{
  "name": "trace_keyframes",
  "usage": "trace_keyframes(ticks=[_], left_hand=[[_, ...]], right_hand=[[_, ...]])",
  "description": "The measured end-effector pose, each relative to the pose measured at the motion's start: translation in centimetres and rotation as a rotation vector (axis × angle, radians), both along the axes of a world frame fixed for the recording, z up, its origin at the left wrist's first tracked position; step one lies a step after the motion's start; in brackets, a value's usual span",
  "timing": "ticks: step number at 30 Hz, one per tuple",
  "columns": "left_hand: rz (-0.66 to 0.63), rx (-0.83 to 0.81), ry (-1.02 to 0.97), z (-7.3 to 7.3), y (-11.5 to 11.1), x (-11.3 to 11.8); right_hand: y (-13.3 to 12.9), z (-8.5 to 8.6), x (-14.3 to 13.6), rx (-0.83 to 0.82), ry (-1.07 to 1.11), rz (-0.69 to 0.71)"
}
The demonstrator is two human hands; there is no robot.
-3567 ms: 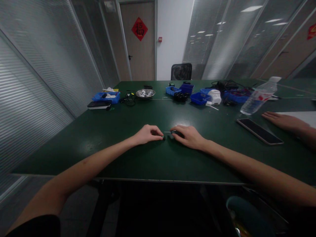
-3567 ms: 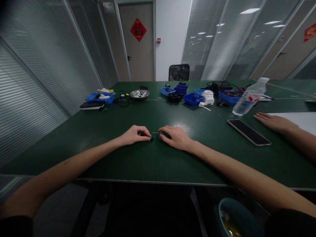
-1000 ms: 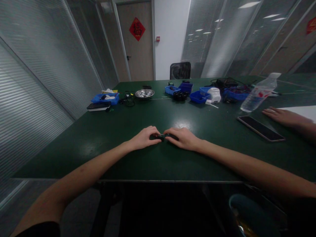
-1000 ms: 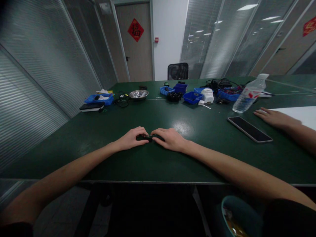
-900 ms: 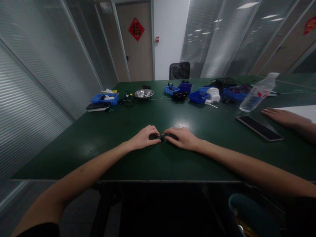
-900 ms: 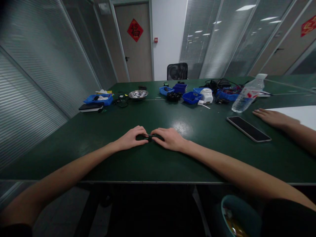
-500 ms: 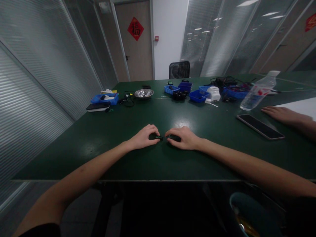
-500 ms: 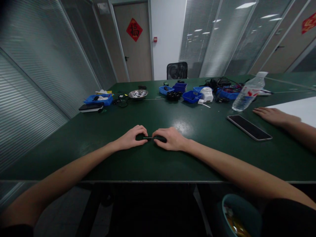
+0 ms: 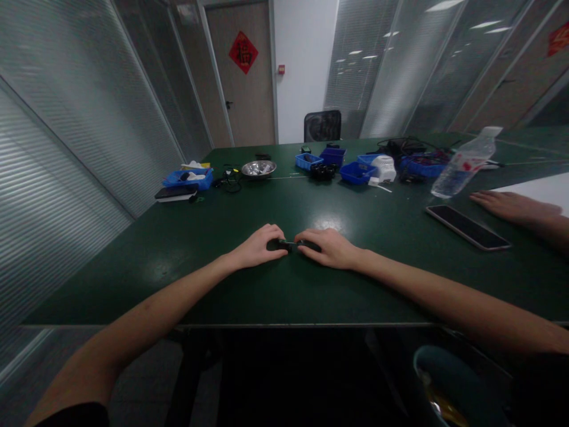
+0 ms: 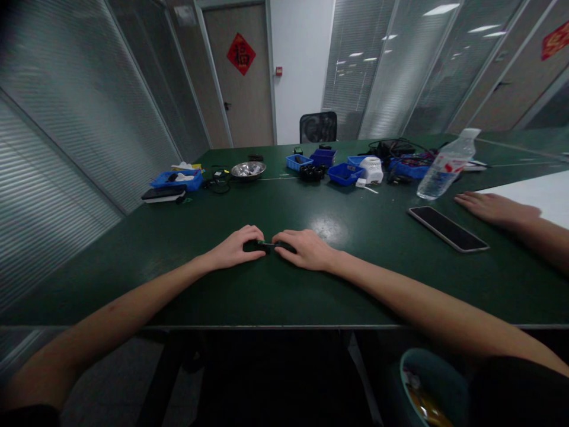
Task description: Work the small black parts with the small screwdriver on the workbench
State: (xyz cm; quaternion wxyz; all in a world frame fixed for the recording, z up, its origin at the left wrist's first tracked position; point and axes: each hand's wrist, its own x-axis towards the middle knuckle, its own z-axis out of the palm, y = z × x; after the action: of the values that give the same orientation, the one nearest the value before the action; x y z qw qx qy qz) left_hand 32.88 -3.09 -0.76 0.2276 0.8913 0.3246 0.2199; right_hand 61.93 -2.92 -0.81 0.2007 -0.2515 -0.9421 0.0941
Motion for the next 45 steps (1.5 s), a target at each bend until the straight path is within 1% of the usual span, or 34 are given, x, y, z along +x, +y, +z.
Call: trace_keyframes(ticks=[5,10,14,17,21,23,25,28,30,35,42,45], left_hand=[[-0.003,0.019,-0.008,-0.2,0.2,0.0],[-0.003,0.007,-0.017,-0.2,-0.1,-0.1],[0.002,0.001,-0.014,-0.1,-0.2,-0.2],[-0.004,0.003,-0.015,-0.1,-0.2,-0.2],[0.0,0.004,-0.009,-0.1,-0.2,-0.2],[0.0,-0.001,-0.005,-0.1,-0.2,-0.2],[-0.004,0.004,-0.008,-0.1,-0.2,-0.2],[-0.007,0.015,-0.012,-0.2,-0.1,-0.1],[-0.004,0.019,-0.013,-0.3,-0.1,-0.1],[-0.004,0.013,-0.008,-0.1,-0.1,-0.1],[0.011,-0.002,-0.005,0.1,-0.3,-0.1],[0.01,-0.018,-0.01,0.1,-0.4,-0.1]], right_hand=[[0.0,-0.1,-0.1,0.006,-0.014,-0.038],[0.4,-0.5,0.0,0.009,0.032,-0.149],[0.6,-0.7,-0.1,0.026,-0.016,-0.232],[0.6,-0.7,-0.2,0.044,-0.045,-0.26],[0.6,-0.6,0.1,0.041,0.017,-0.224],[0.4,-0.4,0.3,0.033,0.082,-0.176],[0.2,-0.2,0.4,0.026,0.123,-0.096],[-0.2,0.1,0.4,0.024,0.082,0.019],[-0.4,0.2,0.3,0.035,0.038,0.03],[-0.2,0.1,0.2,0.048,0.028,-0.063],[0.6,-0.3,0.1,0.047,-0.003,-0.244],[0.8,-0.5,0.2,0.043,0.033,-0.293]])
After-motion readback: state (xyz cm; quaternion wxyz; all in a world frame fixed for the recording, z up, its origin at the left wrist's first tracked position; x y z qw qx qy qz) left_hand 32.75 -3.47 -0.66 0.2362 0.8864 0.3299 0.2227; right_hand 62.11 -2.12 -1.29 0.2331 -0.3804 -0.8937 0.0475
